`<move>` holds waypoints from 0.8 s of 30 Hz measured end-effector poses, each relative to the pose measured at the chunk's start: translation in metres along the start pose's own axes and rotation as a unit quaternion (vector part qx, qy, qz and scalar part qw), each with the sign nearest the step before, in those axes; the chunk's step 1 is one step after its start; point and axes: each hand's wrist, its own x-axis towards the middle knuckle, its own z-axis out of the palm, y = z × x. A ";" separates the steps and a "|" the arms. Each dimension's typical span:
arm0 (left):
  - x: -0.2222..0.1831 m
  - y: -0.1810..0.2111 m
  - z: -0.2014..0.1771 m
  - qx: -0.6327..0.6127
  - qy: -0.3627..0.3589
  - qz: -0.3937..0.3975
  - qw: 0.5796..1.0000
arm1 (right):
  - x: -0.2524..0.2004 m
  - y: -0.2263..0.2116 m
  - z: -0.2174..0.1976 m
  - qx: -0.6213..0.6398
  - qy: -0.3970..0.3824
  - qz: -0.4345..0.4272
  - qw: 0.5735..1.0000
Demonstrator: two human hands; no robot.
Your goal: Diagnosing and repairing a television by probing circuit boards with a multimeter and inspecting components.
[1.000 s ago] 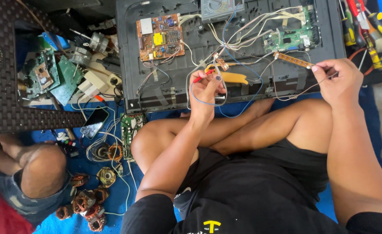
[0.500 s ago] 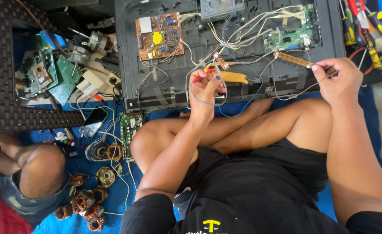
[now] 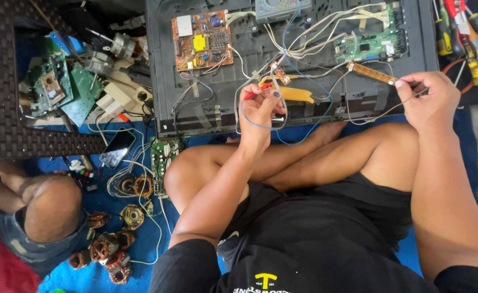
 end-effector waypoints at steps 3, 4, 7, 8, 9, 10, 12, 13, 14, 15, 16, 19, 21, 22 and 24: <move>0.000 -0.003 -0.002 -0.013 0.005 0.003 1.000 | -0.001 0.002 0.001 -0.027 -0.010 -0.001 1.000; 0.001 -0.007 -0.005 -0.022 0.005 0.012 1.000 | -0.002 0.004 0.002 -0.028 -0.013 0.004 1.000; 0.003 -0.012 -0.006 -0.034 0.002 0.024 0.999 | -0.002 0.008 0.002 -0.033 -0.019 0.008 0.999; 0.003 -0.012 -0.007 -0.036 -0.004 0.024 0.999 | -0.003 0.009 0.003 -0.041 -0.020 0.011 0.999; 0.004 -0.018 -0.007 -0.035 0.008 0.029 0.999 | -0.005 0.017 0.007 -0.033 -0.029 0.005 0.999; 0.007 -0.024 -0.009 -0.067 -0.012 0.044 0.997 | -0.008 0.025 0.012 0.030 -0.027 0.023 0.999; 0.001 -0.026 -0.013 -0.093 -0.014 0.066 0.993 | -0.023 0.049 0.030 0.106 -0.042 0.038 0.993; 0.003 -0.024 -0.010 -0.071 -0.001 0.059 0.996 | -0.028 0.070 0.041 0.123 -0.049 0.052 0.990; 0.005 -0.022 -0.005 -0.050 0.013 0.052 0.997 | -0.031 0.091 0.051 0.140 -0.056 0.067 0.986; 0.004 -0.015 -0.003 -0.049 0.018 0.059 0.997 | -0.031 0.095 0.055 0.144 -0.059 0.061 0.986; 0.003 -0.009 0.000 -0.028 0.018 0.051 0.998 | -0.030 0.099 0.058 0.156 -0.072 0.066 0.983; 0.000 -0.001 0.003 -0.008 0.012 0.040 0.999 | -0.033 0.107 0.060 0.157 -0.087 0.080 0.980; 0.000 0.002 0.005 -0.009 0.004 0.039 0.999 | -0.033 0.108 0.058 0.145 -0.088 0.087 0.982; 0.000 0.004 0.006 -0.012 0.003 0.040 0.999 | -0.032 0.106 0.056 0.127 -0.085 0.086 0.985; -0.002 0.002 0.004 -0.015 0.008 0.038 0.999 | -0.034 0.103 0.054 0.108 -0.087 0.087 0.986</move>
